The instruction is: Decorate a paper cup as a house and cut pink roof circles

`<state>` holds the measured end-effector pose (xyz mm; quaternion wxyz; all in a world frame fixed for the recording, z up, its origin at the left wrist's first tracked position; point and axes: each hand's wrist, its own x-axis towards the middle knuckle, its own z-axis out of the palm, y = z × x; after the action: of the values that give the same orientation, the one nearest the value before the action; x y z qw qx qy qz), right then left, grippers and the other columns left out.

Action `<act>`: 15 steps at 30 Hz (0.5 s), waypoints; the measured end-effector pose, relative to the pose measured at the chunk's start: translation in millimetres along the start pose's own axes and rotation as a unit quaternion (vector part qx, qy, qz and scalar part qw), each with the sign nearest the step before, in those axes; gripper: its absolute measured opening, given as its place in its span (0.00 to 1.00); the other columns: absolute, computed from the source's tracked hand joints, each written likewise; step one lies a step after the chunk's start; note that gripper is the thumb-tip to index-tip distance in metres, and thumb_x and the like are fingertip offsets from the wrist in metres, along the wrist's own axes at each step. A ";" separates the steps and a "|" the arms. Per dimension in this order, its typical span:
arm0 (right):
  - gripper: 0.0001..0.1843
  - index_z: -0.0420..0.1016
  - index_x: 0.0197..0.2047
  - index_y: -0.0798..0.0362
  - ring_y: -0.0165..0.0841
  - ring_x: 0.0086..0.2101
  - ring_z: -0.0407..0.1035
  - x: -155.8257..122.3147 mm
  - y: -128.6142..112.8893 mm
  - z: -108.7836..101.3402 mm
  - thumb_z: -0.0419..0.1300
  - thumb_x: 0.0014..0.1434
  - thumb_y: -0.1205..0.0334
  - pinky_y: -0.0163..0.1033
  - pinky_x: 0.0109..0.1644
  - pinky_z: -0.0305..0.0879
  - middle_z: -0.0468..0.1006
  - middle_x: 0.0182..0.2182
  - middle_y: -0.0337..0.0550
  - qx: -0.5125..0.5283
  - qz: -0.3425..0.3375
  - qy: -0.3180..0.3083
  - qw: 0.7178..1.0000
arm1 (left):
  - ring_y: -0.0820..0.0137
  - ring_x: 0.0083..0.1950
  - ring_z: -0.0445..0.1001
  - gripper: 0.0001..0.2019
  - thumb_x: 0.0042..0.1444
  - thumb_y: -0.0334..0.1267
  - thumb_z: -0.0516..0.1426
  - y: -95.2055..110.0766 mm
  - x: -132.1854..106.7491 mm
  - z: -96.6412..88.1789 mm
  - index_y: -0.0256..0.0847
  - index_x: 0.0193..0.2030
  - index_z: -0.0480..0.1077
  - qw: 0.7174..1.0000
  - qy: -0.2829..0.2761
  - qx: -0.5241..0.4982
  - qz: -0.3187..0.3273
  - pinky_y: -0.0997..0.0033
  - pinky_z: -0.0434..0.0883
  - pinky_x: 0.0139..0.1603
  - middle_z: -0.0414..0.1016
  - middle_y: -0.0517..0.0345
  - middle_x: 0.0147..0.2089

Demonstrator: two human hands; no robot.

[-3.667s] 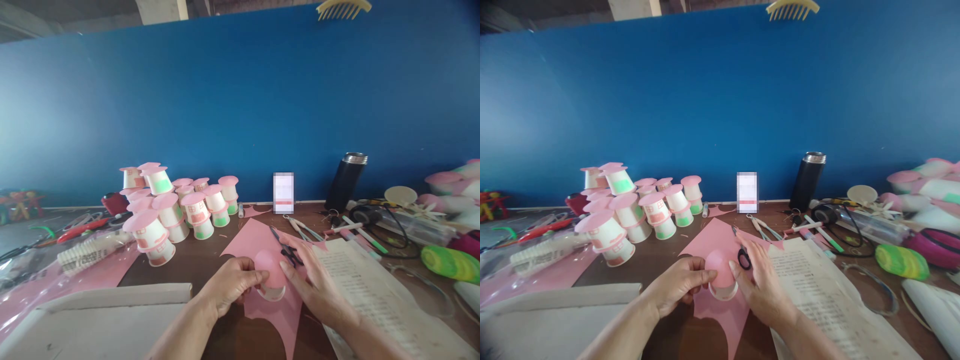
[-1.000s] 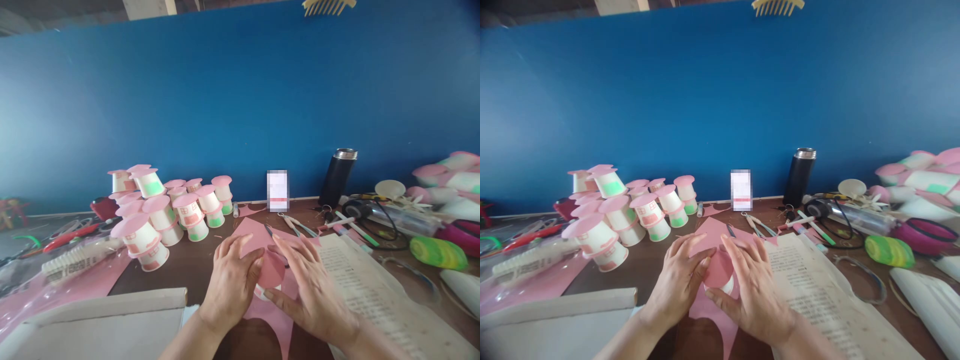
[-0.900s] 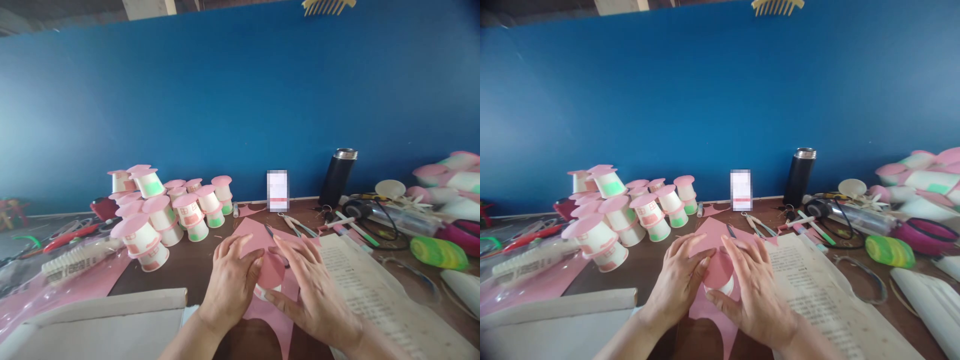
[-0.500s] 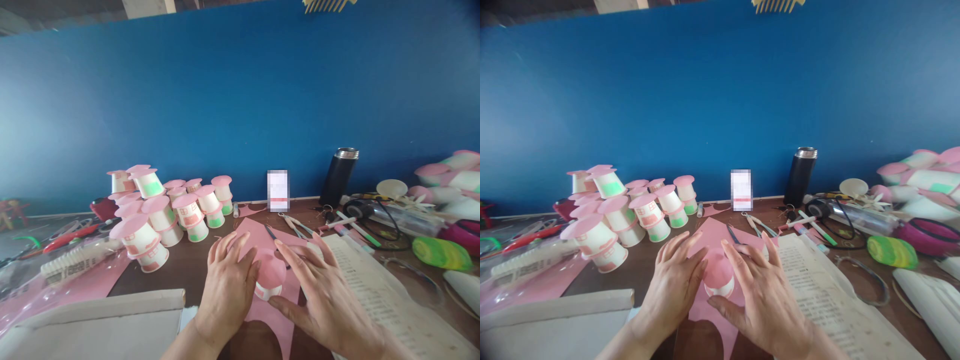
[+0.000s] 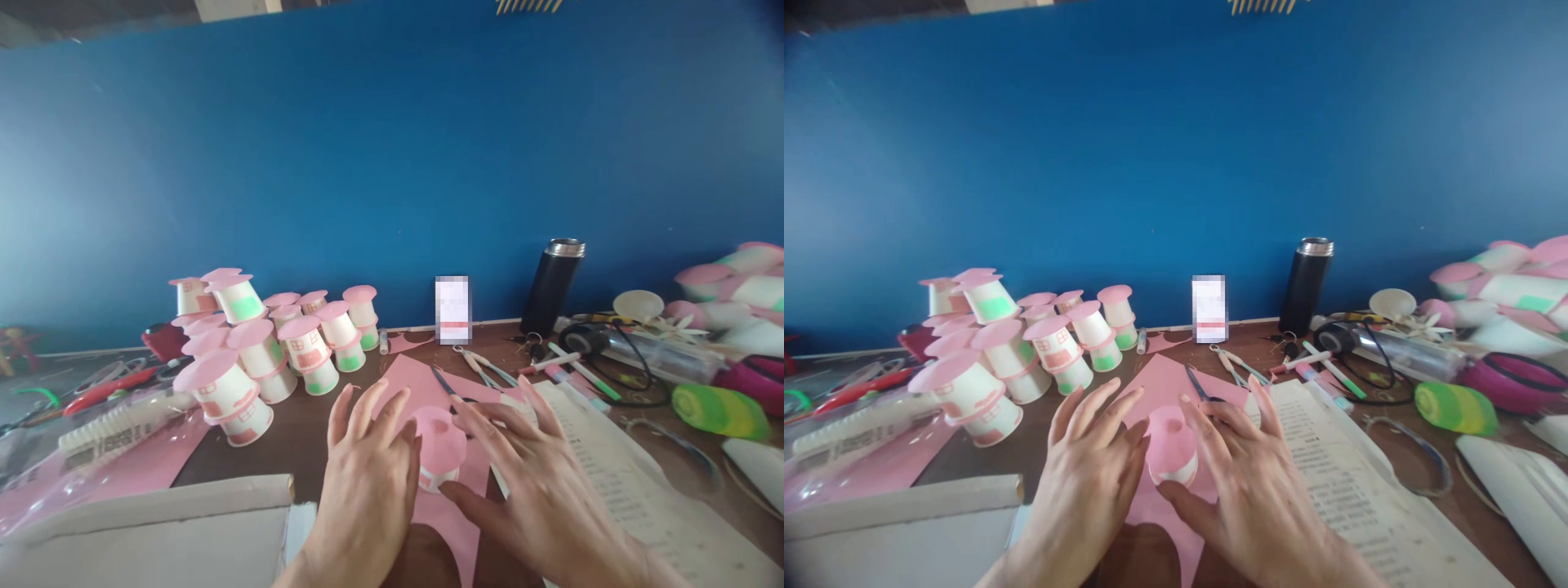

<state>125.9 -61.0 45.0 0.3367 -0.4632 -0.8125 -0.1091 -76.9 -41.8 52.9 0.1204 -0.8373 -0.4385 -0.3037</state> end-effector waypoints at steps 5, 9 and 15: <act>0.30 0.68 0.62 0.52 0.43 0.47 0.75 -3.8 2.3 2.3 0.64 0.59 0.51 0.59 0.69 0.39 0.82 0.46 0.47 -0.021 -0.019 0.012 1.000 | 0.59 0.66 0.63 0.10 0.62 0.31 0.54 3.0 -2.3 1.8 0.46 0.37 0.76 0.999 -0.019 -0.028 0.009 0.43 0.46 0.71 0.78 0.64 0.54; 0.30 0.67 0.62 0.53 0.44 0.47 0.75 -4.2 0.8 1.4 0.63 0.60 0.51 0.60 0.69 0.39 0.81 0.46 0.49 -0.036 -0.023 0.005 0.999 | 0.59 0.66 0.64 0.09 0.61 0.31 0.54 3.0 -2.7 1.3 0.46 0.38 0.76 0.999 -0.020 -0.028 0.008 0.44 0.44 0.71 0.78 0.63 0.53; 0.29 0.69 0.61 0.51 0.44 0.44 0.76 -3.7 -2.5 -1.9 0.64 0.59 0.50 0.60 0.69 0.40 0.83 0.43 0.46 -0.033 -0.031 0.018 0.999 | 0.59 0.64 0.66 0.08 0.60 0.33 0.55 5.1 -6.4 -1.3 0.46 0.34 0.76 0.999 0.017 -0.037 0.014 0.46 0.42 0.72 0.81 0.62 0.48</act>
<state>126.0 -65.8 44.3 0.3326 -0.4461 -0.8164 -0.1544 -76.1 -49.7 50.3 0.1010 -0.8416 -0.4133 -0.3326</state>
